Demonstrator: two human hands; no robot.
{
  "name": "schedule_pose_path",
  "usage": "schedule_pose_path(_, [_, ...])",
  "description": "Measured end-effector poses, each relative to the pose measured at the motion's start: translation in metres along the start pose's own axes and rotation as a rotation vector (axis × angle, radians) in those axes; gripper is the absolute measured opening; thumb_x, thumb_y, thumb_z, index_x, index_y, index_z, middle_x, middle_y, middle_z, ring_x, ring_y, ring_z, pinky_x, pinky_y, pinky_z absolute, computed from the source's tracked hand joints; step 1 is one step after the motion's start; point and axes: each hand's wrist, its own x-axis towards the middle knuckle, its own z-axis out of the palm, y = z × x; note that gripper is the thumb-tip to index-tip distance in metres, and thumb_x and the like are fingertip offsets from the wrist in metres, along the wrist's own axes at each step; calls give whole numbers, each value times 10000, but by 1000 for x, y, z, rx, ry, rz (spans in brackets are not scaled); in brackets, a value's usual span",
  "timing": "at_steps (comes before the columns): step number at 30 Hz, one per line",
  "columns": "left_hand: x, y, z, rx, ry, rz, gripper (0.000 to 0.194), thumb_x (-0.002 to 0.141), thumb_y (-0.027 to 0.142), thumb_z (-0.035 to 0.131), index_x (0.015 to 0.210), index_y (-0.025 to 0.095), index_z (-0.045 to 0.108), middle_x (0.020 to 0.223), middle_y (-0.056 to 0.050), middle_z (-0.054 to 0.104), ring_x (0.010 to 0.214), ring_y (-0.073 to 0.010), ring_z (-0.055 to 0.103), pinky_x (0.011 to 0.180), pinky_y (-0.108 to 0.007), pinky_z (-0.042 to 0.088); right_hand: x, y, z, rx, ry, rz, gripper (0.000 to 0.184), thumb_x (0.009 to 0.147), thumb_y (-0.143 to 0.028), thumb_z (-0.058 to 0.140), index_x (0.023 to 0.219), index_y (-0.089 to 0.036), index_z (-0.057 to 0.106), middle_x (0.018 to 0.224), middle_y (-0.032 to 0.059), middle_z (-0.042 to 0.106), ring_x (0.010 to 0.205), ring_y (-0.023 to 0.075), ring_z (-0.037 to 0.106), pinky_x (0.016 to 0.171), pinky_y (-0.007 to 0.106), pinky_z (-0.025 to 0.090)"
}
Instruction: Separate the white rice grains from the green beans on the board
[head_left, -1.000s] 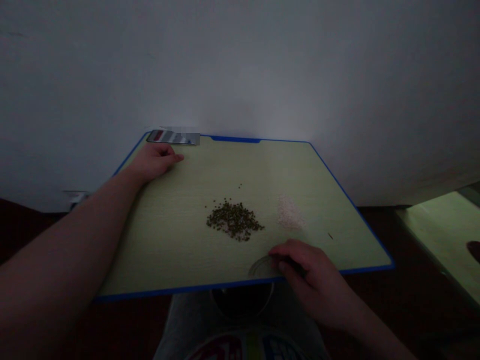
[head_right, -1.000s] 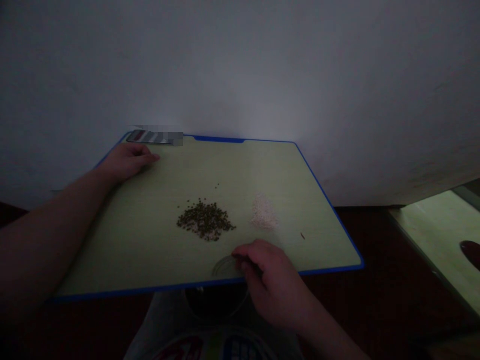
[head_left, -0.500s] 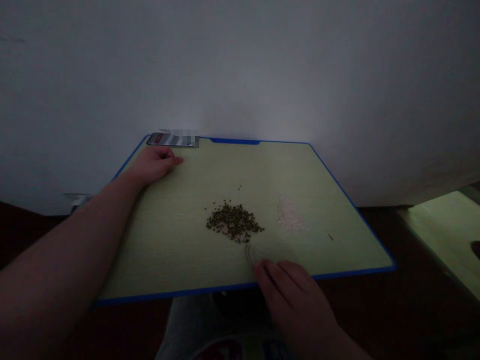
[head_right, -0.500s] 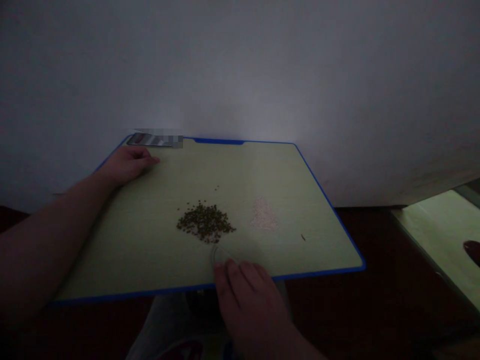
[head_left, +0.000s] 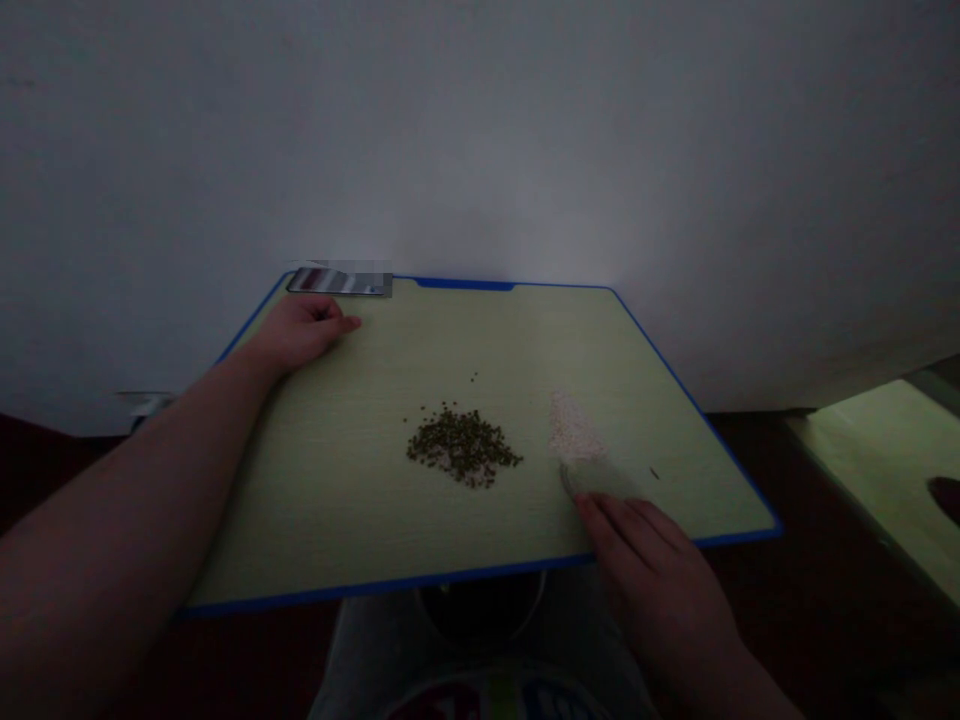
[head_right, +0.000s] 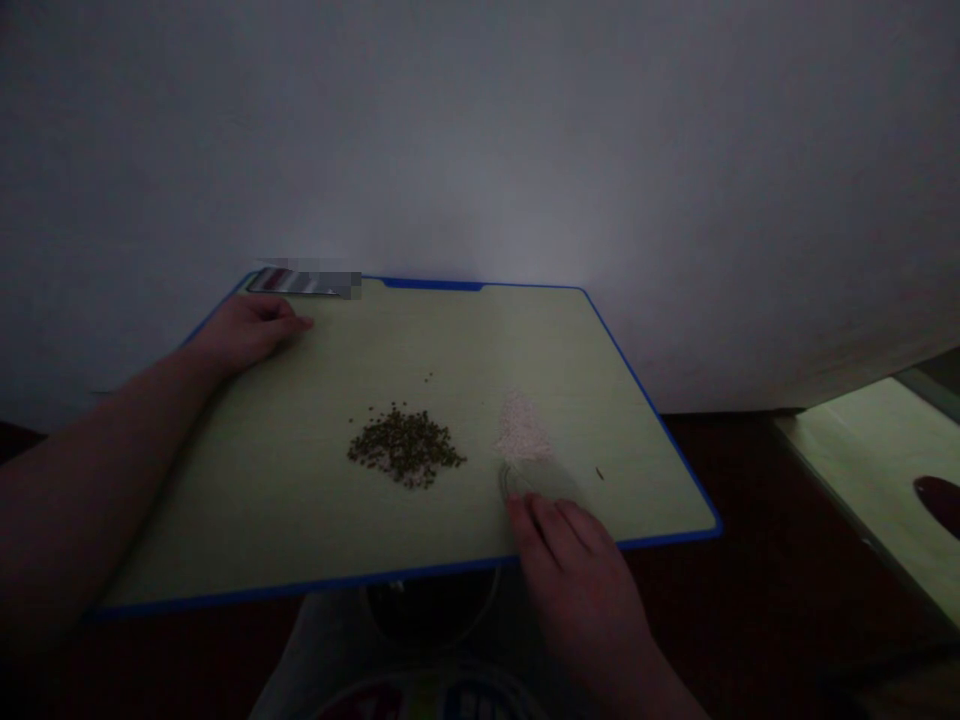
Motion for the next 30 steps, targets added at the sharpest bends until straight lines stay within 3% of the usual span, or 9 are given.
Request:
schedule_pose_path(9, [2,-2,2,-18,4,-4,368,697,532,701,629,210,536,507,57,436,507,-107,365,523,-282,283,15,-21,0,52,32,-75,428,895,5,433,1230,-68,689,1029,131,794,895,255,692,784,366,626])
schedule_pose_path(18, [0,3,1,-32,-9,-31,340,709,500,693,621,206,548,501,53,438,509,-108,373,523,-273,291,32,-3,2,72,67,-23,330,942,-29,478,1175,-39,711,990,153,795,861,252,693,790,390,650])
schedule_pose_path(23, [0,3,-1,-36,-10,-14,362,698,522,692,606,206,541,504,50,438,513,-107,370,528,-277,301,32,-12,0,148,50,-108,369,937,-18,454,1201,-73,705,996,132,800,864,243,693,778,384,650])
schedule_pose_path(30, [3,-2,1,-30,-12,-15,368,696,535,693,614,207,547,509,47,448,507,-111,374,522,-281,297,29,-10,6,81,24,-43,373,927,-15,465,1188,-60,728,1021,152,799,877,251,710,797,382,653])
